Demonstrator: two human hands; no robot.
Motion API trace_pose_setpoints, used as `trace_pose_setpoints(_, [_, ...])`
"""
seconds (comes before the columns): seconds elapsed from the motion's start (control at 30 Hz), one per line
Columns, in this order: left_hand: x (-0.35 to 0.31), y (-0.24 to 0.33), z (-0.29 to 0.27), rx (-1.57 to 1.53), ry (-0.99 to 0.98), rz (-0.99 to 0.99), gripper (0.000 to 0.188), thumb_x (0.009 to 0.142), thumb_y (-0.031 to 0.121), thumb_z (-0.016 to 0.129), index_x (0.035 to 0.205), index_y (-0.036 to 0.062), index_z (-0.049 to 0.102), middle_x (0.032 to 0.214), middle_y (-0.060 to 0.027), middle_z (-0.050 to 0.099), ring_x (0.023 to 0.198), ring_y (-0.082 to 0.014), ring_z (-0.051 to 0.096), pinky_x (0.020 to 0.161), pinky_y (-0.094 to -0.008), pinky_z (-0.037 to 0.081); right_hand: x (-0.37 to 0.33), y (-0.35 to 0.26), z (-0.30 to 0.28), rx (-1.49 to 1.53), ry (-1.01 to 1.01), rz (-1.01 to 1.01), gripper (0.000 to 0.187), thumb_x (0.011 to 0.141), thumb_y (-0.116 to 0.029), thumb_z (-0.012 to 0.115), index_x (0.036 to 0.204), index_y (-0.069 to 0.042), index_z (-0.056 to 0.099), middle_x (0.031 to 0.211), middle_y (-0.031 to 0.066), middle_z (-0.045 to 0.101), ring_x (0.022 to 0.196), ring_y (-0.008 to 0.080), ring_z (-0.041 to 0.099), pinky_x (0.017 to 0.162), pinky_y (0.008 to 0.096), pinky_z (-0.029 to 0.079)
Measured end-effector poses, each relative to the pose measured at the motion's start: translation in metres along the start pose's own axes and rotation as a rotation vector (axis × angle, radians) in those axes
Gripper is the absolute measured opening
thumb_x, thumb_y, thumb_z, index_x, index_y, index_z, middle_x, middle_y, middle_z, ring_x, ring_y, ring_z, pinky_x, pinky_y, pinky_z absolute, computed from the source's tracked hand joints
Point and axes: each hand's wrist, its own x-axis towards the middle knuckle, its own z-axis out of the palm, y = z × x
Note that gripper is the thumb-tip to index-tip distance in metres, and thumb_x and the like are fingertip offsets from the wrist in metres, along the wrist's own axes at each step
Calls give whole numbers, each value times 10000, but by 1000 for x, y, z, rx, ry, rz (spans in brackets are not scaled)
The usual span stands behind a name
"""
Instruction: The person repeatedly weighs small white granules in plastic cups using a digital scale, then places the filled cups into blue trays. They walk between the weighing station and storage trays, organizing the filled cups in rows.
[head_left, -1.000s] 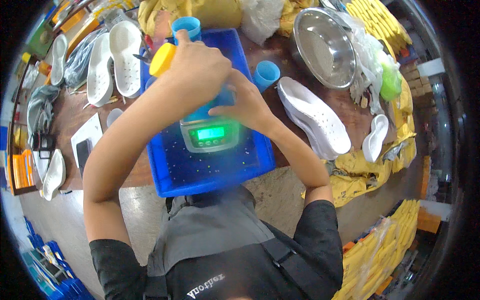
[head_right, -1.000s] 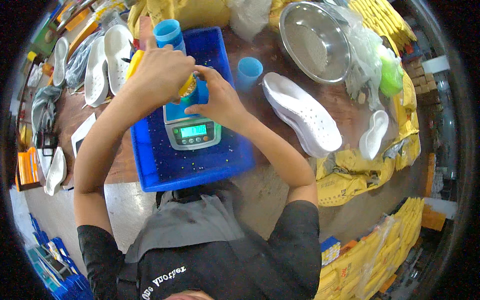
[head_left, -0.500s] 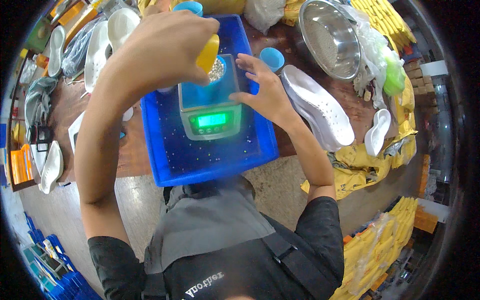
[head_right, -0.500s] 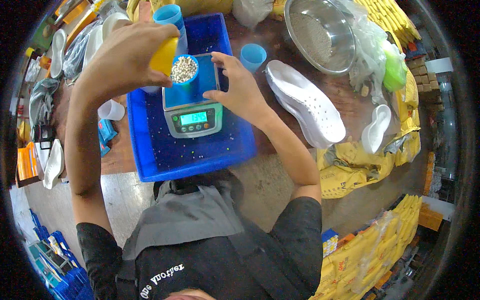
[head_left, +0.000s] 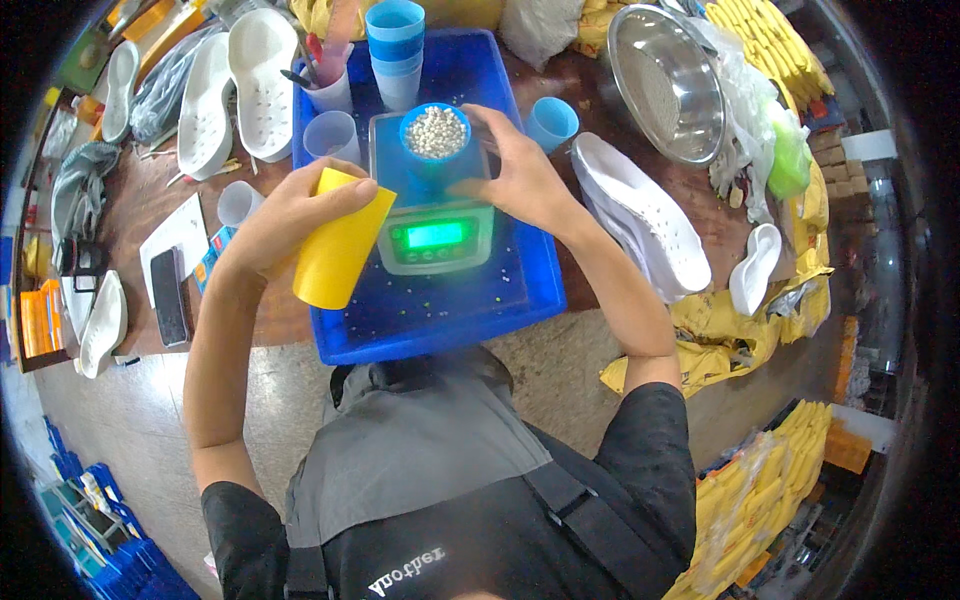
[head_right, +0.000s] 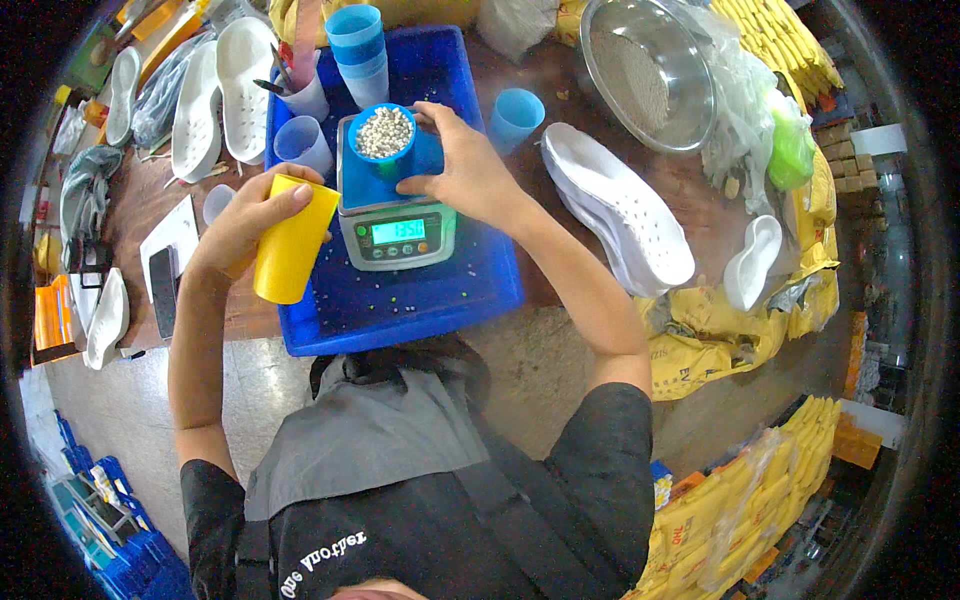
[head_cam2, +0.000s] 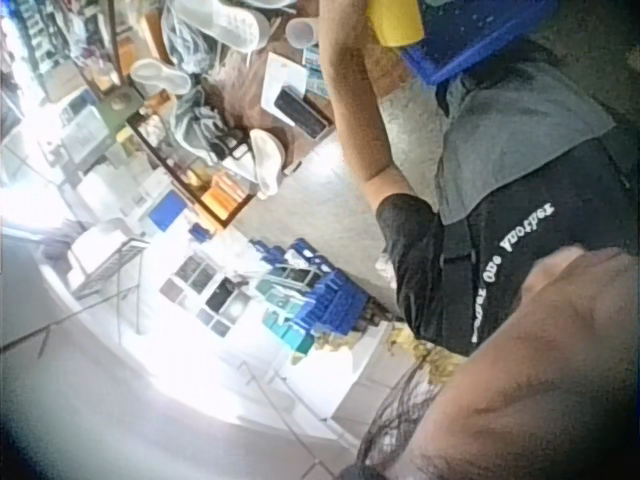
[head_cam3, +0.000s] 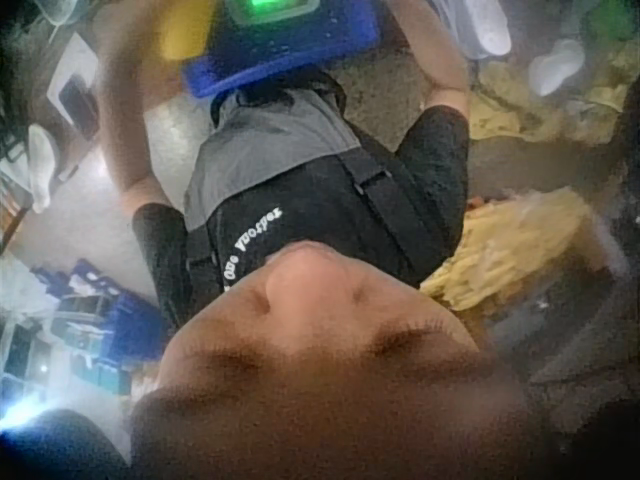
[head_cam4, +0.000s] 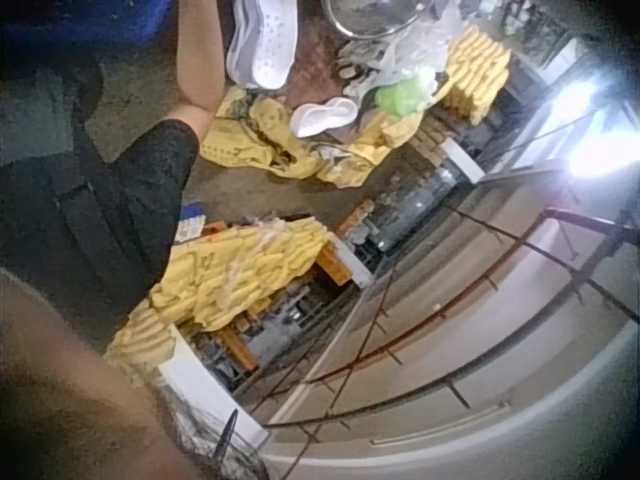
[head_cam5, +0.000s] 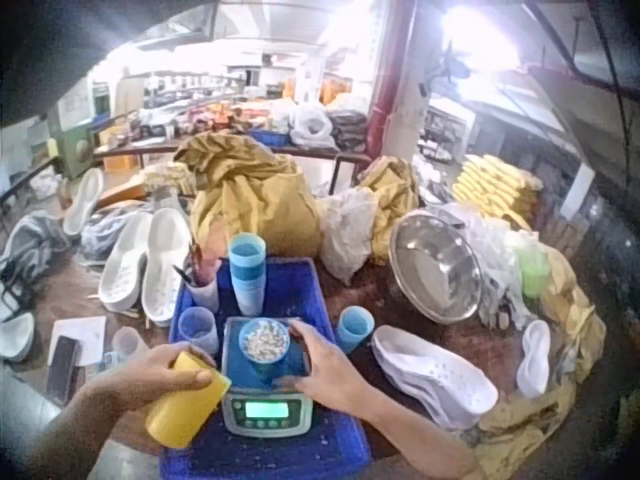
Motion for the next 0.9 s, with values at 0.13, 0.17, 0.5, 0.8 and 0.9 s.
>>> trace_pose_setpoints(0.13, [10, -8, 14, -10, 3, 19, 747, 875, 533, 747, 1357, 7, 526, 1162, -169, 666, 1035, -250, 685, 904, -356, 560, 14, -3, 12, -27, -42, 25, 903, 665, -189, 949, 1405, -4, 467, 1321, 201, 637, 1264, 335, 607, 1082, 400, 472])
trace_pose_setpoints(0.17, [11, -8, 17, 1, 4, 30, 765, 873, 539, 749, 1366, 1, 521, 1170, -166, 665, 1044, -248, 681, 912, -349, 555, 16, -5, 14, -8, -54, 31, 897, 660, -190, 952, 1396, -5, 474, 1296, 197, 654, 1244, 334, 623, 1069, 400, 483])
trace_pose_setpoints(0.5, [12, -18, 35, -169, -39, 143, 698, 794, 330, 881, 1300, 4, 528, 1123, -93, 657, 1032, -179, 648, 932, -322, 530, 18, -37, 27, -907, 151, -725, 429, 842, -128, 695, 1264, -145, 618, 1293, 82, 651, 1301, 259, 583, 1186, 519, 355])
trace_pose_setpoints(0.8, [-2, -23, 46, -297, 45, 317, 588, 744, 55, 784, 1286, 15, 561, 1150, -49, 651, 1067, -143, 623, 917, -292, 520, 19, -83, 29, -1225, 167, -1164, 292, 925, -200, 608, 1207, -142, 656, 1358, 46, 635, 1387, 214, 504, 1238, 537, 282])
trace_pose_setpoints(0.9, [-5, -28, 50, -270, 148, 459, 607, 735, 47, 795, 1293, 16, 558, 1184, -56, 631, 1087, -137, 604, 929, -290, 512, 21, -94, 22, -1258, 177, -1221, 311, 934, -203, 597, 1234, -145, 653, 1386, 45, 618, 1395, 220, 499, 1233, 537, 274])
